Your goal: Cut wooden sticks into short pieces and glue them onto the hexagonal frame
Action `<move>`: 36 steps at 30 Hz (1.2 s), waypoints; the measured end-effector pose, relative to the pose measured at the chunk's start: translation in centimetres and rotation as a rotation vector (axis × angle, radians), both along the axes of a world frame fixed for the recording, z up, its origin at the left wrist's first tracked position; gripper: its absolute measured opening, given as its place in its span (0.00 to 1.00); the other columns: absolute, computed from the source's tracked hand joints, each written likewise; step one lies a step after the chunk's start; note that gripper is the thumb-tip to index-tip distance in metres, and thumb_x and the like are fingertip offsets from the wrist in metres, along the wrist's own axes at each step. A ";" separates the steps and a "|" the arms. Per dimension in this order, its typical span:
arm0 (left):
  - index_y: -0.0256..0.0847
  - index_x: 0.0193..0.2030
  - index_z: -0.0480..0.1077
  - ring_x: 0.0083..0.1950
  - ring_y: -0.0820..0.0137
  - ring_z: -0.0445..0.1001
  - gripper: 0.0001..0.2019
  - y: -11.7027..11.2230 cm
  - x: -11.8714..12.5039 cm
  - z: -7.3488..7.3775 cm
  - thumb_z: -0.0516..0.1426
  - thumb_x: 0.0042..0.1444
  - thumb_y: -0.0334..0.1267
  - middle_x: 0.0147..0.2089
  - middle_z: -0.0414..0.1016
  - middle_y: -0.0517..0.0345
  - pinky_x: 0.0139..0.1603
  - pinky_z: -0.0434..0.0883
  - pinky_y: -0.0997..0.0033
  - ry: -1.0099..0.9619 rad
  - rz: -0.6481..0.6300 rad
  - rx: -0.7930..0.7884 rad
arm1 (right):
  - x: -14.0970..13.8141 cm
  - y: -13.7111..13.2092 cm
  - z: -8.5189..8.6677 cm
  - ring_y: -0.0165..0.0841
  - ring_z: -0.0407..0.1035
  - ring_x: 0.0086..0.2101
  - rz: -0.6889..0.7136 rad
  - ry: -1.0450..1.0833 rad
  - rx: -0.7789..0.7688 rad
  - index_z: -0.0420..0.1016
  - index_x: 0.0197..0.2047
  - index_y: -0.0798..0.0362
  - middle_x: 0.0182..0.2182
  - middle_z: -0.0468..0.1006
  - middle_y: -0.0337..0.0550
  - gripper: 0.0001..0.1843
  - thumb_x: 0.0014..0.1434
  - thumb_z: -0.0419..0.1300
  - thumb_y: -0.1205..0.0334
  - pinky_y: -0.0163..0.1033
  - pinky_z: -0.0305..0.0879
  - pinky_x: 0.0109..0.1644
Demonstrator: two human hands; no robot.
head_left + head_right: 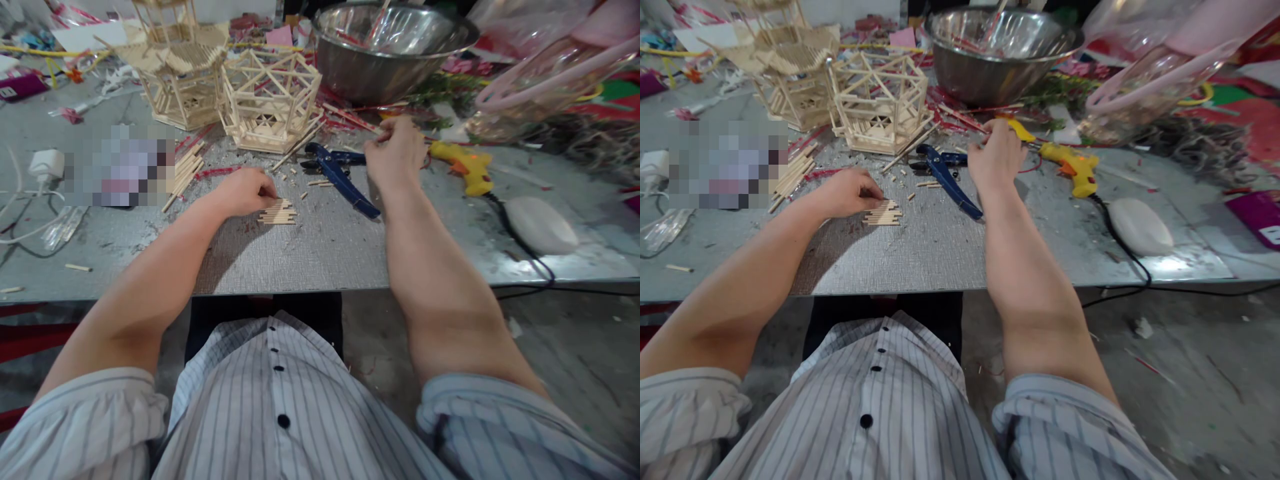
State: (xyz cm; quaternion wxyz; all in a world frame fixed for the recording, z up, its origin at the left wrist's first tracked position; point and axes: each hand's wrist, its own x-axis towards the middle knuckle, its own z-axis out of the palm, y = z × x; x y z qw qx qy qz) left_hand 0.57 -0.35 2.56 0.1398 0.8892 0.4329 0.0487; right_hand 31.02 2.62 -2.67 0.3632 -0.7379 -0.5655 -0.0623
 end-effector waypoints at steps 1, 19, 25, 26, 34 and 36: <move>0.38 0.44 0.82 0.45 0.65 0.75 0.13 0.0 0.0 0.1 0.61 0.55 0.39 0.45 0.79 0.51 0.44 0.66 0.69 0.011 0.007 -0.009 | -0.5 -0.2 0.3 0.52 0.68 0.52 0.010 -0.030 -0.032 0.70 0.51 0.52 0.48 0.79 0.59 0.15 0.66 0.52 0.56 0.60 0.59 0.56; 0.34 0.42 0.79 0.35 0.68 0.73 0.12 -1.3 0.9 1.8 0.60 0.56 0.39 0.37 0.80 0.52 0.37 0.62 0.70 0.137 0.145 -0.165 | -13.1 -3.6 5.9 0.45 0.72 0.55 0.616 -0.588 -0.373 0.78 0.51 0.54 0.52 0.81 0.53 0.19 0.63 0.50 0.73 0.52 0.62 0.58; 0.35 0.38 0.79 0.36 0.66 0.74 0.09 -0.9 0.7 1.4 0.61 0.52 0.36 0.37 0.81 0.50 0.37 0.64 0.69 0.114 0.127 -0.125 | -13.8 0.7 3.9 0.45 0.74 0.48 0.695 -0.685 -0.348 0.69 0.27 0.56 0.37 0.82 0.54 0.12 0.62 0.54 0.73 0.58 0.62 0.59; 0.36 0.37 0.79 0.35 0.67 0.74 0.09 -0.8 0.6 1.2 0.61 0.51 0.36 0.36 0.81 0.51 0.37 0.64 0.70 0.085 0.124 -0.127 | -13.7 1.2 3.5 0.45 0.74 0.47 0.707 -0.662 -0.333 0.66 0.25 0.56 0.35 0.81 0.54 0.13 0.62 0.54 0.72 0.59 0.62 0.59; 0.37 0.31 0.78 0.31 0.71 0.69 0.05 -0.1 -0.3 0.9 0.62 0.52 0.36 0.27 0.76 0.57 0.35 0.61 0.70 -0.051 0.081 -0.119 | -13.1 1.9 3.1 0.42 0.74 0.45 0.810 -0.663 -0.212 0.70 0.30 0.55 0.35 0.81 0.53 0.14 0.65 0.48 0.68 0.60 0.61 0.60; 0.38 0.28 0.75 0.29 0.72 0.68 0.04 0.0 -0.5 0.9 0.62 0.52 0.34 0.25 0.75 0.59 0.34 0.61 0.71 -0.102 0.083 -0.113 | -13.1 1.8 3.3 0.42 0.74 0.45 0.832 -0.635 -0.222 0.71 0.32 0.54 0.35 0.82 0.52 0.13 0.66 0.48 0.67 0.60 0.60 0.61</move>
